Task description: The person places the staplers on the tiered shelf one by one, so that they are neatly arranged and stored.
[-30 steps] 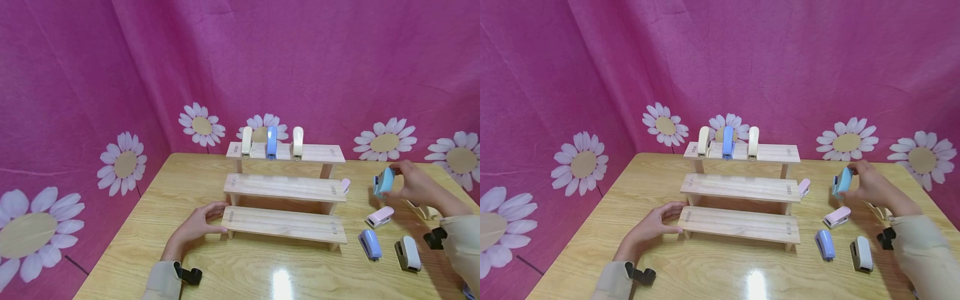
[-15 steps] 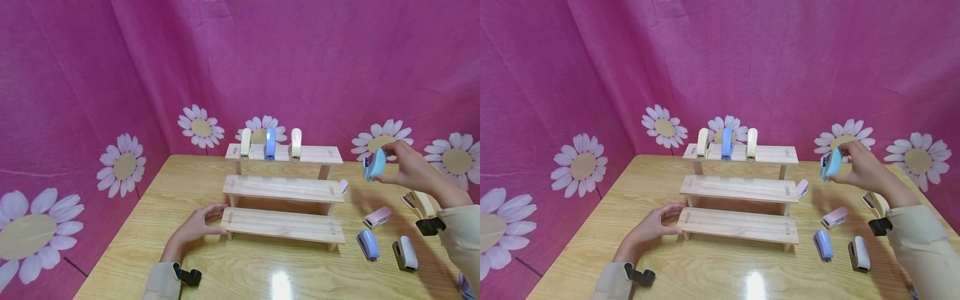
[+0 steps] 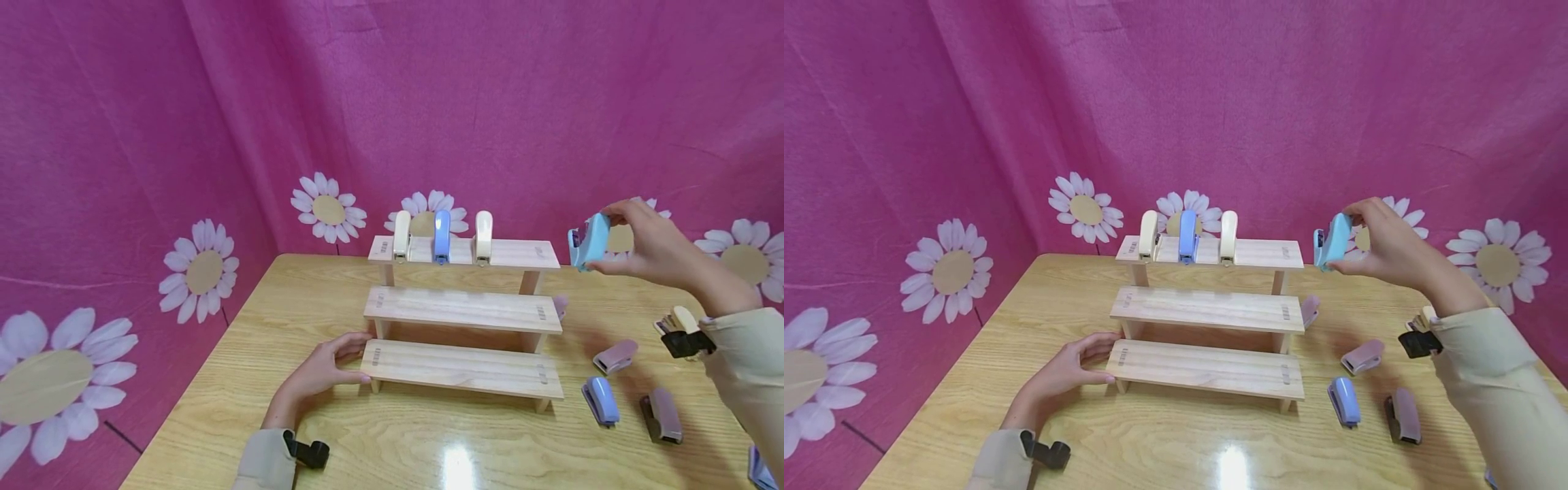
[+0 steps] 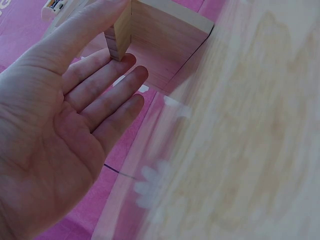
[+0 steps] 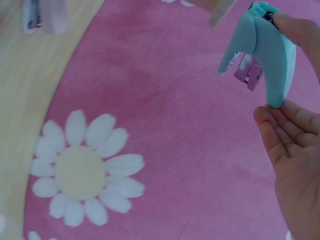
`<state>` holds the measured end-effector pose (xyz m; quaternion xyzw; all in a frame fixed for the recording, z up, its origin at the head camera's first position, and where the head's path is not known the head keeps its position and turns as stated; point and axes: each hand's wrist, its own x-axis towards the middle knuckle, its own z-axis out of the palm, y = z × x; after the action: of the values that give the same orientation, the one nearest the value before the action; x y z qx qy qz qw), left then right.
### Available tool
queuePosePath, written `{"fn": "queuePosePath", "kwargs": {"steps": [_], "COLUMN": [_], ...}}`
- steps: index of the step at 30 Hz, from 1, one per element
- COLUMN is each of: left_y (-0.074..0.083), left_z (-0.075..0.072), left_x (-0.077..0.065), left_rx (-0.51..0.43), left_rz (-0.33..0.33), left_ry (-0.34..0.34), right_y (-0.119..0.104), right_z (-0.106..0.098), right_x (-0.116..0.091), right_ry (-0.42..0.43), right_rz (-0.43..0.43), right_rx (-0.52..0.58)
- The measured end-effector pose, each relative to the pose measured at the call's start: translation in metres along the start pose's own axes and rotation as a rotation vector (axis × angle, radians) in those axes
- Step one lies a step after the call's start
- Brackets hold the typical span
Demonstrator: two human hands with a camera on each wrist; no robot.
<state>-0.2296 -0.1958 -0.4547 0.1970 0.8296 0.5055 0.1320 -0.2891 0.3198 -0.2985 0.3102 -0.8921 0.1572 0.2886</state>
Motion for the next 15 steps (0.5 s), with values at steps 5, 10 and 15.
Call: {"fn": "queuePosePath", "kwargs": {"steps": [5, 10, 15], "left_y": [-0.001, 0.0, 0.0], "left_z": [0.0, -0.001, -0.001], "left_x": [0.0, 0.0, 0.0], "left_rx": [-0.001, 0.007, 0.0], "left_rz": [0.004, 0.03, 0.039], "left_ry": [0.001, -0.001, -0.003], "right_y": [-0.013, -0.024, -0.033], "right_z": [-0.001, 0.002, 0.006], "right_x": [0.018, 0.032, 0.044], "right_ry": [-0.042, -0.076, -0.113], "right_rz": [-0.007, -0.008, -0.001], "right_rx": [0.008, 0.018, 0.019]}}
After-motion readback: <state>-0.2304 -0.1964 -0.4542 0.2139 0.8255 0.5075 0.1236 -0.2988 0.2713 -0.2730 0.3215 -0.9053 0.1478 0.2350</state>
